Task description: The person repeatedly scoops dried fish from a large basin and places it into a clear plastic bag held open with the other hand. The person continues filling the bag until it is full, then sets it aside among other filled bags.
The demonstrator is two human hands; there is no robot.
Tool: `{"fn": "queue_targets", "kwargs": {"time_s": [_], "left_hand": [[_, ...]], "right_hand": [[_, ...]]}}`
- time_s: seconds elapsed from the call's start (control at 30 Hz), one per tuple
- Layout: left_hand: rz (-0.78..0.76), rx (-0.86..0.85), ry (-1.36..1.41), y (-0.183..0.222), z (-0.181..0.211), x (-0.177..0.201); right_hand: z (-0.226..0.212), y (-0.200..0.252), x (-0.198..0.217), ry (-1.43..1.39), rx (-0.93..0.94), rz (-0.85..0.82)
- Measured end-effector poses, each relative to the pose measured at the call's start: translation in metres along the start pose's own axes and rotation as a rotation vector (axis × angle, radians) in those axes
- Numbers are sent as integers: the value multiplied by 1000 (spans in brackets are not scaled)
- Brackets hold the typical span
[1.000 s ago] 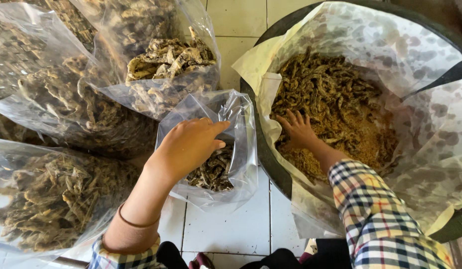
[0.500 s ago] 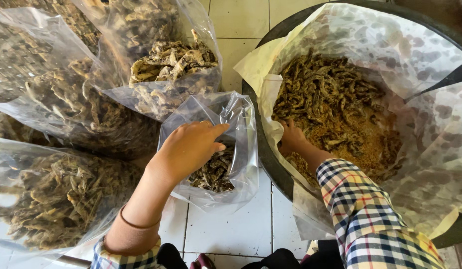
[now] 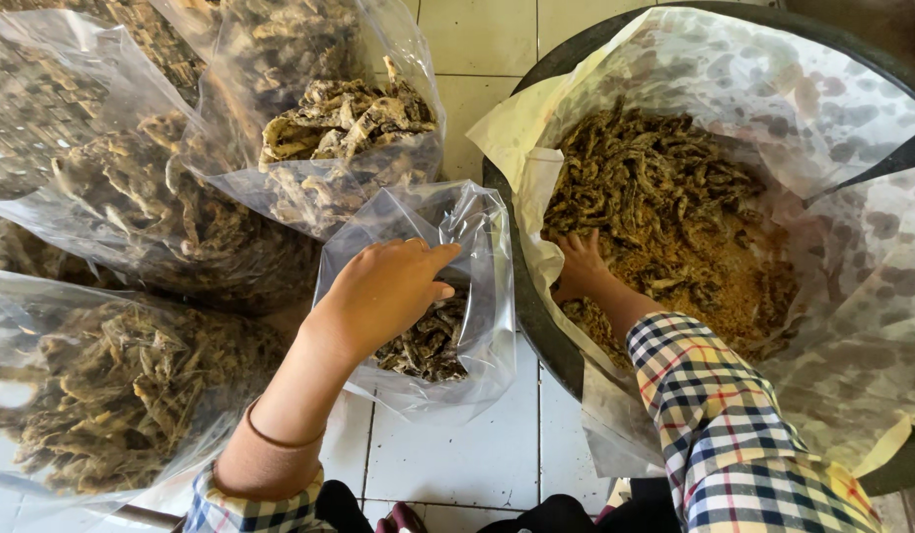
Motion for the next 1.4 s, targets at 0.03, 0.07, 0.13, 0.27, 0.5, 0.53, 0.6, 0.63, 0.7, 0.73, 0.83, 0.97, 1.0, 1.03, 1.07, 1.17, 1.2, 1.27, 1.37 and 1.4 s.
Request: {"fn": "queue_targets", "kwargs": {"time_s": [0.03, 0.07, 0.13, 0.27, 0.5, 0.53, 0.6, 0.63, 0.7, 0.73, 0.83, 0.97, 1.0, 1.03, 1.07, 1.17, 1.2, 1.27, 1.37, 1.4], "left_hand": [[5, -8, 6, -1, 1, 0], [10, -17, 12, -1, 3, 0], [15, -23, 15, -2, 4, 1], [0, -13, 23, -3, 4, 0], [-22, 31, 31, -3, -1, 1], [-32, 34, 25, -3, -4, -1], [-49, 41, 17, -3, -10, -6], [-20, 3, 21, -4, -8, -7], [37, -75, 25, -7, -6, -6], [16, -66, 24, -9, -8, -10], [-13, -54, 22, -11, -13, -17], [54, -92, 18, -10, -16, -12], [73, -101, 18, -9, -17, -11], [79, -117, 31, -9, -19, -10], [85, -134, 43, -10, -21, -10], [141, -190, 128, -9, -27, -8], [166, -211, 165, -10, -30, -7], [229, -345, 183, -10, -29, -3], [73, -263, 85, -26, -59, -15], [-22, -187, 31, -28, -73, -24]], "right_hand": [[3, -2, -4, -19, -17, -3], [3, -3, -6, -108, -2, 21], [3, -6, -7, -284, 31, 72], [7, -2, -20, -246, -8, 27], [55, 20, 17, -640, -234, 197], [68, 25, 20, -768, -290, 236], [89, 33, 12, -1049, -393, 154], [98, 41, 4, -1187, -446, 104], [117, 54, 9, -1301, -499, 151], [125, 60, 14, -1360, -526, 178], [144, 80, 46, -1354, -548, 250], [171, 119, 127, -1556, -622, 495], [166, 126, 159, -1703, -481, 575], [159, 135, 195, -1844, -329, 657], [144, 149, 233, -1944, -107, 722], [70, 207, 339, -2091, 663, 663], [42, 220, 369, -2085, 847, 611], [-5, 242, 408, -1987, 1042, 642], [-58, 258, 422, -1746, 965, 845], [-71, 256, 422, -1593, 860, 906]]}}
Point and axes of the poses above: each hand's wrist, its own y-axis away from the middle knuckle, its own x-axis out of the back of the hand, z = x × y, the point moved 10 cm from there along -y, towards the middle knuckle, and after that the axes turned 3 degrees about y, right-handed, at the moved point
